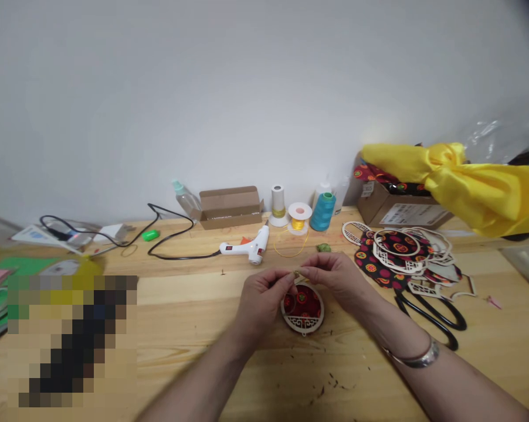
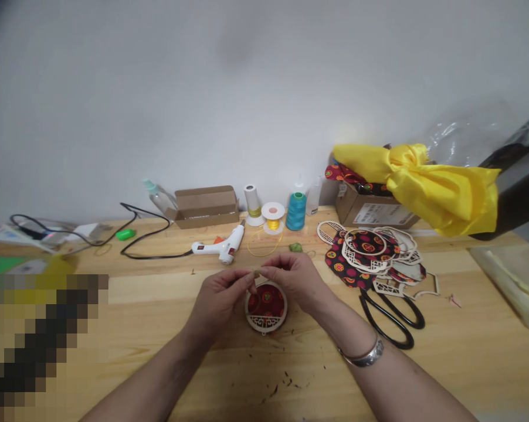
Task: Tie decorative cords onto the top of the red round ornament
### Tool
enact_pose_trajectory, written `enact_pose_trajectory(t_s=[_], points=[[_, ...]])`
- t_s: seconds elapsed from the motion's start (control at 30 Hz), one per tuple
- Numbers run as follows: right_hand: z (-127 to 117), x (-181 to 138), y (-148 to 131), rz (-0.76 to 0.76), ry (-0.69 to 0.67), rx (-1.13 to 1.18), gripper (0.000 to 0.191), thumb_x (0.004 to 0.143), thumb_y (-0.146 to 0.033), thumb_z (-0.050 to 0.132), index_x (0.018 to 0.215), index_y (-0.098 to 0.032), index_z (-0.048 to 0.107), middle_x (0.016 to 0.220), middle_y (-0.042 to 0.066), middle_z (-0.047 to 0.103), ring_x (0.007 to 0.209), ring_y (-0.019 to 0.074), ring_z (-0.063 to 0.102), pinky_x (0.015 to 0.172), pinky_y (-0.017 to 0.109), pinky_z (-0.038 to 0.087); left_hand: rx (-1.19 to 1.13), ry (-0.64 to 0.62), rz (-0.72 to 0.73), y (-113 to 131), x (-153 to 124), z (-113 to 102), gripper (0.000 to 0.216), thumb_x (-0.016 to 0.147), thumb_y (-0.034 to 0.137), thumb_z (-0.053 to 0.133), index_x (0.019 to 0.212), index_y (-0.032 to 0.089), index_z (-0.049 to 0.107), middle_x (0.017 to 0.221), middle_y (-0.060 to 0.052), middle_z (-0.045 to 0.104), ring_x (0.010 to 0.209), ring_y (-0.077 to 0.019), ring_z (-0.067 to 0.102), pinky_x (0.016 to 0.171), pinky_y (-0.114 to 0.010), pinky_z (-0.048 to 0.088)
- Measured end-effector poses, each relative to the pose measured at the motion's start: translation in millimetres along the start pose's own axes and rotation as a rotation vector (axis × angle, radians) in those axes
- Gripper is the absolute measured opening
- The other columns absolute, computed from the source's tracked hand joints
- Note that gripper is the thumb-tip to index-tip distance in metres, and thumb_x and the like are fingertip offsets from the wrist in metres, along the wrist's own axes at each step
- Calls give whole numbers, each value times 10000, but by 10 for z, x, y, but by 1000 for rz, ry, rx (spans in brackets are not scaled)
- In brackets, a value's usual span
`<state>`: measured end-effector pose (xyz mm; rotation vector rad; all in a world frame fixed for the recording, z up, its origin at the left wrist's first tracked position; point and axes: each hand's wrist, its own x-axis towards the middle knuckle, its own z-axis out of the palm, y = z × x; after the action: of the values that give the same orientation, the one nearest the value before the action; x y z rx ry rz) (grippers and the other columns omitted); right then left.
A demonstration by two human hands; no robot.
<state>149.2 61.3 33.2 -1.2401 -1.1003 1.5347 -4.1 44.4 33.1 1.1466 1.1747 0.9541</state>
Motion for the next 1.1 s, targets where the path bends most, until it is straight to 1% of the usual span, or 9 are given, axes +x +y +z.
enact_pose_trajectory(t_s=[0.2, 0.4, 0.5, 0.73, 0.97, 1.1], points=[[3, -6, -5, 22, -17, 22, 200, 543, -299, 739, 631, -133, 670, 582, -2, 611, 534, 93, 494, 536, 235, 395, 17, 16, 5, 7, -1, 4, 193, 708, 310, 609, 606, 149, 642, 558, 10, 589, 536, -99, 501, 545, -207, 403], [17, -17, -11, 47, -42, 33, 186, 551, -312, 730, 614, -142, 688, 557, -2, 616, 505, 87, 486, 522, 239, 387, 40, 31, 12, 8, -2, 10, 208, 703, 324, 606, 599, 149, 647, 553, 3, 596, 531, -110, 512, 531, -214, 413], [10, -21, -7, 52, -57, 40, 182, 561, -308, 724, 635, -143, 698, 585, 10, 639, 519, 95, 505, 533, 246, 393, 46, 44, 14, 0, 0, 7, 205, 701, 325, 609, 604, 150, 652, 557, 5, 601, 536, -109, 515, 533, -212, 413], [7, -22, -14, 58, -55, 45, 174, 559, -300, 725, 638, -147, 703, 583, 8, 642, 513, 93, 509, 533, 245, 403, 46, 53, 11, -1, 1, 9, 208, 698, 329, 611, 597, 154, 659, 554, 12, 609, 528, -106, 519, 532, -209, 411], [3, -14, 20, 54, -96, 49, 201, 572, -314, 720, 669, -139, 706, 624, 24, 659, 535, 106, 530, 546, 254, 408, 40, 63, 21, -29, 12, -2, 194, 696, 331, 607, 641, 158, 677, 589, -2, 636, 554, -123, 547, 529, -217, 424], [22, -23, 20, 56, -69, 68, 178, 570, -304, 720, 634, -140, 692, 583, 5, 639, 518, 97, 511, 536, 249, 398, 52, 69, 23, -32, 16, -4, 188, 701, 324, 605, 663, 159, 685, 580, 3, 630, 556, -120, 546, 539, -218, 429]])
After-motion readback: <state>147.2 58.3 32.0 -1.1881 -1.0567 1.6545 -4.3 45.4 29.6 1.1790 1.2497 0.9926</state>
